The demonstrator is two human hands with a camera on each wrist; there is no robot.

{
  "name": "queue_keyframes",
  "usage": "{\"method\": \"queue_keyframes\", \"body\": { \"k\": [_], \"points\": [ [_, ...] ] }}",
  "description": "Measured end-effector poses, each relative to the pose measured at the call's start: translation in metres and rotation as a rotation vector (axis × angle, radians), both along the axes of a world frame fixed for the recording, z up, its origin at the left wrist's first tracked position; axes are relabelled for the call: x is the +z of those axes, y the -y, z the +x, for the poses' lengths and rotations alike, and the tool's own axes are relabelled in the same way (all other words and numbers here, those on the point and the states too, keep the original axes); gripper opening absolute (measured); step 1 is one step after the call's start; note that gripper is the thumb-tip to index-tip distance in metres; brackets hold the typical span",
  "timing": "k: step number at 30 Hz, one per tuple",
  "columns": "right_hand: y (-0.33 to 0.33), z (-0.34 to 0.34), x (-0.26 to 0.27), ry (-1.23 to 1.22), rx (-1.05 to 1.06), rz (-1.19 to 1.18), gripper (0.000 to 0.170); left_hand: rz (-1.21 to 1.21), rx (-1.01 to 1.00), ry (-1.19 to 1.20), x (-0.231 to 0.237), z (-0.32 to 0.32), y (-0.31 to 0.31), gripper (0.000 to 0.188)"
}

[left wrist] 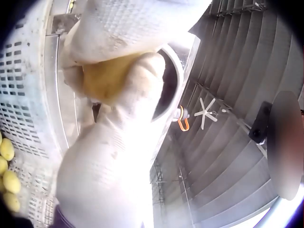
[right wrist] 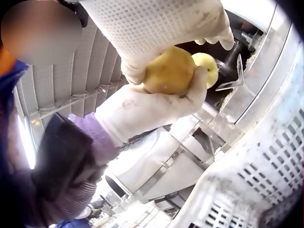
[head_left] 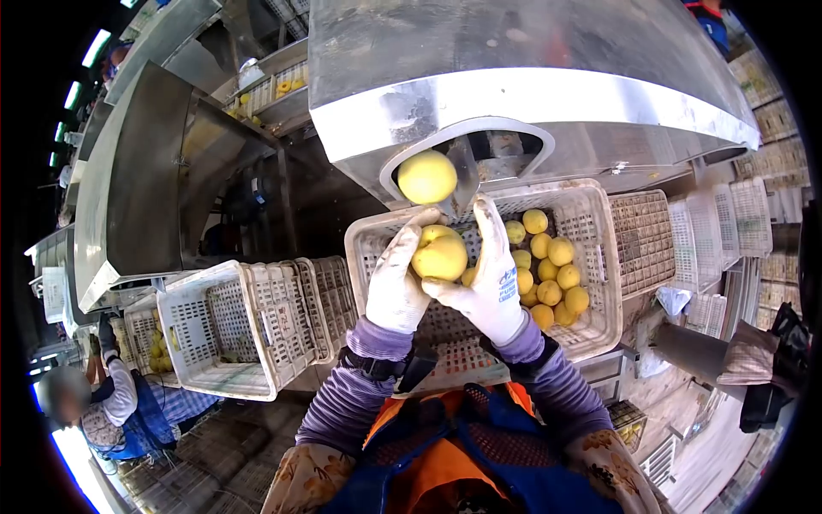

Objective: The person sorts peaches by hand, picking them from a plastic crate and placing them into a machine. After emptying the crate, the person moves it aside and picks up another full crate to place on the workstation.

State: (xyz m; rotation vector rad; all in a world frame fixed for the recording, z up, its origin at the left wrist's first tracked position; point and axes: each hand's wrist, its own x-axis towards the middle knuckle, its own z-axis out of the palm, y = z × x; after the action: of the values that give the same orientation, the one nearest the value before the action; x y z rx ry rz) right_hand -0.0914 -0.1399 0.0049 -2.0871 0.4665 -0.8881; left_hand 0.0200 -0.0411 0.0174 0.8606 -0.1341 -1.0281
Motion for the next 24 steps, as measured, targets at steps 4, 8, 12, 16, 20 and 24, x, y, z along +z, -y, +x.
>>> {"method": "queue_keyframes", "body": {
  "k": [4,8,12,16,20,24],
  "points": [
    [0.003,0.003,0.000,-0.014,0.022,-0.004,0.099,0.043,0.104,-0.138,-0.019,0.001,0.004,0.043],
    [-0.011,0.012,-0.001,-0.099,-0.016,-0.010,0.087,0.129,0.097,-0.145,-0.017,0.004,0.010,0.040],
    [-0.004,0.013,0.002,-0.124,-0.035,0.037,0.078,0.115,0.110,-0.282,-0.041,0.010,0.014,0.046],
    [0.005,-0.004,0.019,-0.009,-0.082,0.032,0.074,0.131,0.059,-0.275,-0.012,0.004,0.022,0.069],
    [0.049,0.018,0.028,-0.004,-0.101,-0.217,0.064,0.060,0.033,-0.365,-0.011,0.004,0.037,0.089],
    [0.064,0.010,0.051,-0.127,0.367,0.867,0.052,0.086,-0.004,-0.370,-0.011,0.011,0.031,0.113]
  ]
}}
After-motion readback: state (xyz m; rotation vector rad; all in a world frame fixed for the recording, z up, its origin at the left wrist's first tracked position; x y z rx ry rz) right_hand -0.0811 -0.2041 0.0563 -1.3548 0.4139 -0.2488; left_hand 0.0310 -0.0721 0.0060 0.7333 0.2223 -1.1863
